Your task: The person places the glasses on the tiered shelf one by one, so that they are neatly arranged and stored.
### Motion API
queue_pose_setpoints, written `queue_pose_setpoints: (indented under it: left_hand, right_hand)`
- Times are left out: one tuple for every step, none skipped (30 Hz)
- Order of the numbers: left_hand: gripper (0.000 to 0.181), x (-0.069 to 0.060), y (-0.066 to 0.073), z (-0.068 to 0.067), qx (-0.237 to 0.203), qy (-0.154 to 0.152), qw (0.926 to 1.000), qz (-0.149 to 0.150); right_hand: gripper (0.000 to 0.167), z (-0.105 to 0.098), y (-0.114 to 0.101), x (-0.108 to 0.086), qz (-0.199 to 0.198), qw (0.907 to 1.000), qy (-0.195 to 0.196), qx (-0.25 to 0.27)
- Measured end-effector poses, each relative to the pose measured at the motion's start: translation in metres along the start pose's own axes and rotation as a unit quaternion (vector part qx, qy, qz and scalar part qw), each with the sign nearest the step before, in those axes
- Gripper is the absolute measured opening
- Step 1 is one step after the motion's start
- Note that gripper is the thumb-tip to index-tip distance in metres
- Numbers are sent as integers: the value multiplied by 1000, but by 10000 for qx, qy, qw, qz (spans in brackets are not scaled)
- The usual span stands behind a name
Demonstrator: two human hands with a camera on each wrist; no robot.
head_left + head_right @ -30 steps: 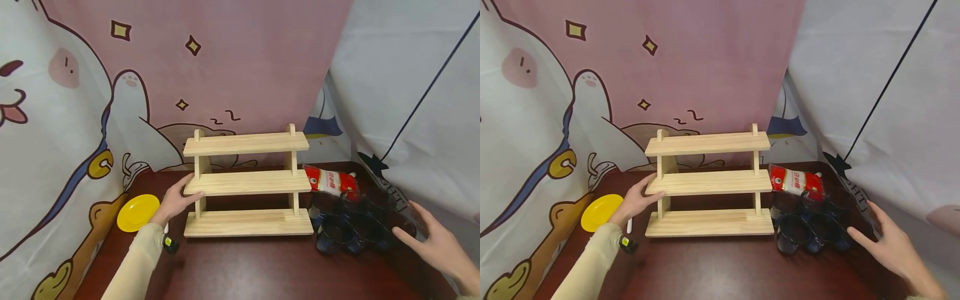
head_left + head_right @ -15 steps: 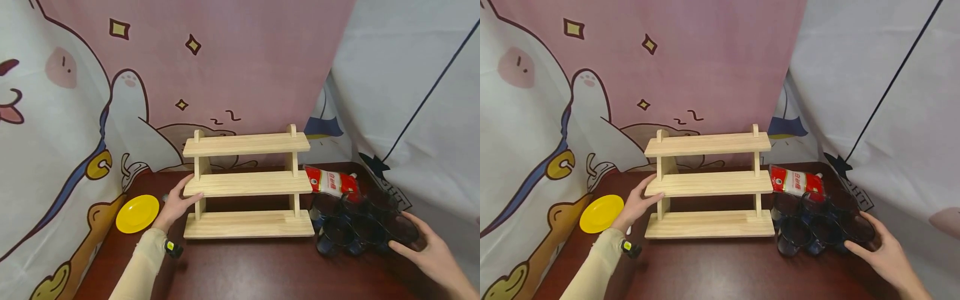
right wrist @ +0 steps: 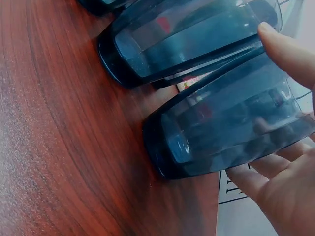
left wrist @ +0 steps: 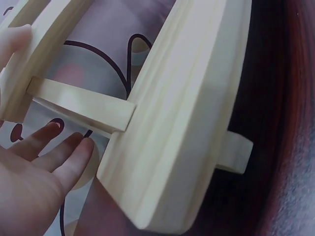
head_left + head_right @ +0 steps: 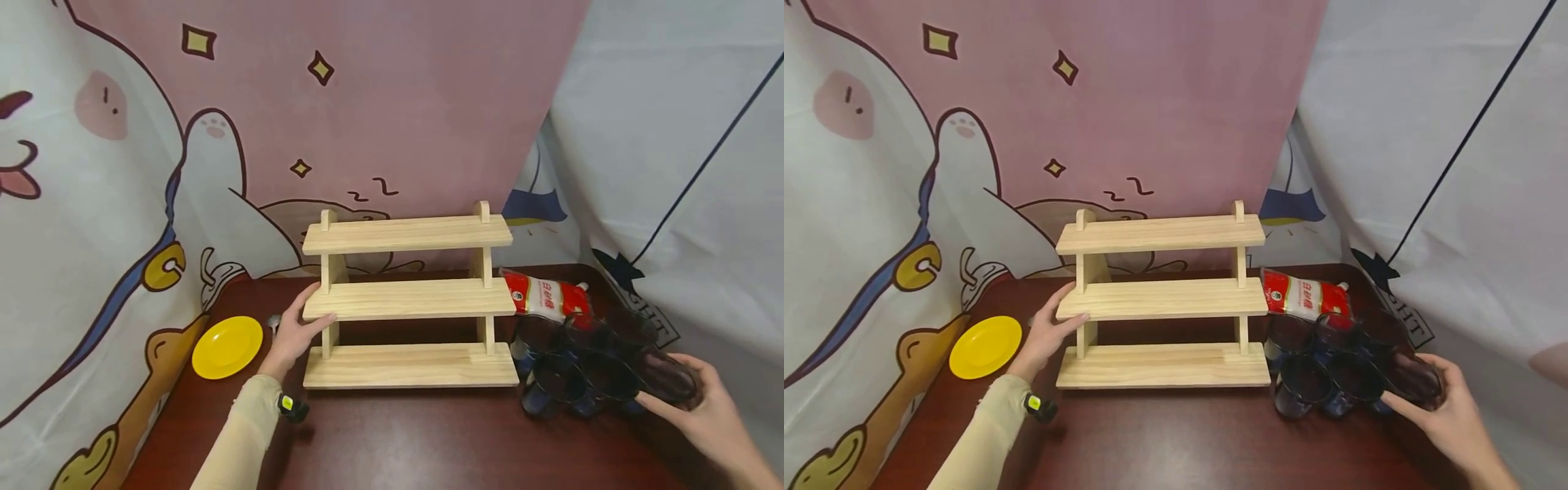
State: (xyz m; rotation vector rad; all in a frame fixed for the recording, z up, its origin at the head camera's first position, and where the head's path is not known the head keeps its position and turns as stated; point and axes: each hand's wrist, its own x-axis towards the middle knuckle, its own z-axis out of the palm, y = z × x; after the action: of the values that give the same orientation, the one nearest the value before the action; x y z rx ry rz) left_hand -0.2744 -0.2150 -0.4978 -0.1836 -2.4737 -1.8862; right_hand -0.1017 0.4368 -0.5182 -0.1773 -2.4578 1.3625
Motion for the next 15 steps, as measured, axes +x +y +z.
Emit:
queue_pose_setpoints:
  left_hand:
    - [82, 0, 0, 1, -60, 20, 10000, 7]
    - [82, 1, -1, 2, -115, 34, 9999, 16]
    - [81, 1, -2, 3, -153, 48, 9999, 28]
    - [81, 2, -2, 4, -163, 70, 9998, 41]
    - [81, 2, -2, 5, -177, 84, 9998, 59]
    - [81, 2, -2, 6, -173, 93, 9998, 72]
    - [82, 2, -1, 7, -200, 91, 9997, 98]
    - [82, 2, 0, 8, -207, 90, 9997, 123]
    - [82, 2, 1, 9, -214, 93, 9996, 146]
    - [82, 2, 2, 10, -209, 95, 9996, 167]
    - [83, 3, 2, 11, -213, 98, 9996, 178]
    - [83, 3, 2, 11, -206, 108, 9995, 192]
    - [83, 3, 2, 12, -212, 122, 9995, 201]
    - [84, 3, 2, 12, -221, 136, 9995, 191]
    - [84, 3, 2, 13, -225, 153, 9995, 175]
  right_hand:
    - [91, -1, 0, -1, 117, 9998, 63, -117]
    - [90, -1, 0, -2, 223, 9995, 120, -191]
    - [90, -2, -1, -4, 336, 9987, 197, -337]
    - [89, -2, -1, -5, 460, 9973, 280, -491]
    - [90, -3, -2, -7, 573, 9958, 353, -618]
    - [89, -4, -3, -8, 700, 9937, 427, -765]
    - [89, -5, -4, -10, 819, 9917, 503, -858]
    - [88, -7, -5, -12, 880, 9911, 566, -818]
    - [86, -8, -6, -14, 896, 9916, 637, -675]
    - [84, -10, -7, -15, 882, 9920, 714, -559]
    - [83, -13, -8, -17, 813, 9926, 810, -386]
    - [81, -14, -10, -19, 696, 9929, 936, -218]
    - [80, -16, -12, -19, 523, 9929, 1064, 15]
    - [80, -18, -14, -20, 320, 9919, 1189, 309]
    - [79, -19, -17, -19, 108, 9894, 1280, 671]
